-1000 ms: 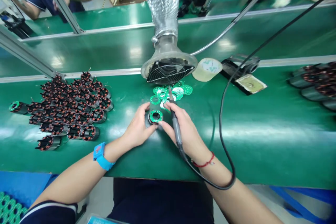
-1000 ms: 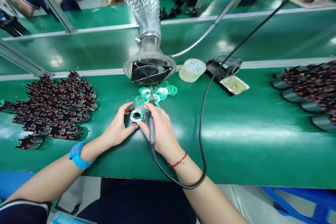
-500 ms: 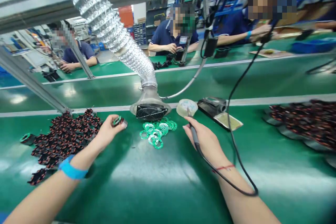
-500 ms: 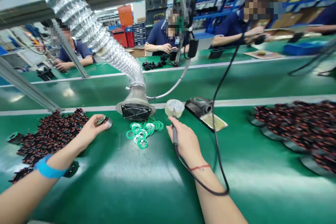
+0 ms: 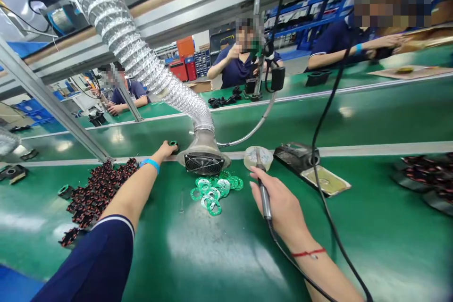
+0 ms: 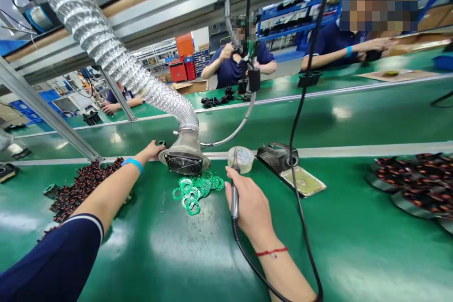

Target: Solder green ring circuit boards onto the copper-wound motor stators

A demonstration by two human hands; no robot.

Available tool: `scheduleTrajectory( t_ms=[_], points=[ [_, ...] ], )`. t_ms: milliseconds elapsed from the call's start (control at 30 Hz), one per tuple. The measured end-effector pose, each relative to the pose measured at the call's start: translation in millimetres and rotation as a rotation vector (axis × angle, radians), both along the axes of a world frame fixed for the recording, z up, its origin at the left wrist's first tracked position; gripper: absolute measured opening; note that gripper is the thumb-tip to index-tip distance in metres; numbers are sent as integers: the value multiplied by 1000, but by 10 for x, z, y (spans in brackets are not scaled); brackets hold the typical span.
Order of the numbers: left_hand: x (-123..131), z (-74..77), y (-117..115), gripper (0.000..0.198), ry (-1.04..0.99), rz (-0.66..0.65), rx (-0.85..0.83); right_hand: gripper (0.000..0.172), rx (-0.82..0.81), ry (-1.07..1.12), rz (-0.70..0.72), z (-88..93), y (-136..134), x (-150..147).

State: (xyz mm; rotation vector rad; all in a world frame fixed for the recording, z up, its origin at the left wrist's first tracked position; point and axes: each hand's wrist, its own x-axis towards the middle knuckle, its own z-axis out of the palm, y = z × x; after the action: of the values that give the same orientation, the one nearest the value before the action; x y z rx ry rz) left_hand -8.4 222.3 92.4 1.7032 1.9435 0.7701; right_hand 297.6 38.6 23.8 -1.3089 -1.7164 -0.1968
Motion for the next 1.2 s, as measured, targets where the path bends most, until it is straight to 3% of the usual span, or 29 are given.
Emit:
scheduleTrajectory(
  t_ms=[133, 267, 333, 367, 433, 500, 667, 767, 933, 1033, 1200],
  points=[
    [-471, 205, -260, 52, 72, -34, -43, 33, -47, 93, -20, 81, -92, -21],
    [-1030, 307, -983, 22, 168, -176, -137, 37, -194, 186, -61, 155, -200, -121],
    [-1178, 230, -1427, 21, 496, -390, -140, 41, -249, 229, -76, 182, -262, -204],
    [-1210, 157, -1625, 21, 641, -424, -130, 41, -258, 241, -84, 194, -292, -251],
    [-1206, -26, -1924, 25, 814, -373, -78, 41, -250, 243, -104, 216, -339, -345],
    [-1138, -200, -2077, 22, 887, -295, 21, 38, -248, 222, -105, 239, -366, -424],
    [-835, -393, -2106, 17, 807, -322, 204, 33, -313, 224, 17, 265, -391, -542],
    [-599, -418, -2080, 20, 732, -411, 228, 34, -441, 210, 85, 227, -410, -627],
    [-271, -442, -1954, 25, 647, -544, 193, 34, -638, 74, 62, 31, -419, -854],
    [-302, -439, -1816, 29, 676, -463, 156, 39, -649, 54, 10, -127, -412, -971],
    [-680, -361, -1613, 36, 783, -294, 9, 46, -602, 10, 6, -286, -390, -1046]
  ],
)
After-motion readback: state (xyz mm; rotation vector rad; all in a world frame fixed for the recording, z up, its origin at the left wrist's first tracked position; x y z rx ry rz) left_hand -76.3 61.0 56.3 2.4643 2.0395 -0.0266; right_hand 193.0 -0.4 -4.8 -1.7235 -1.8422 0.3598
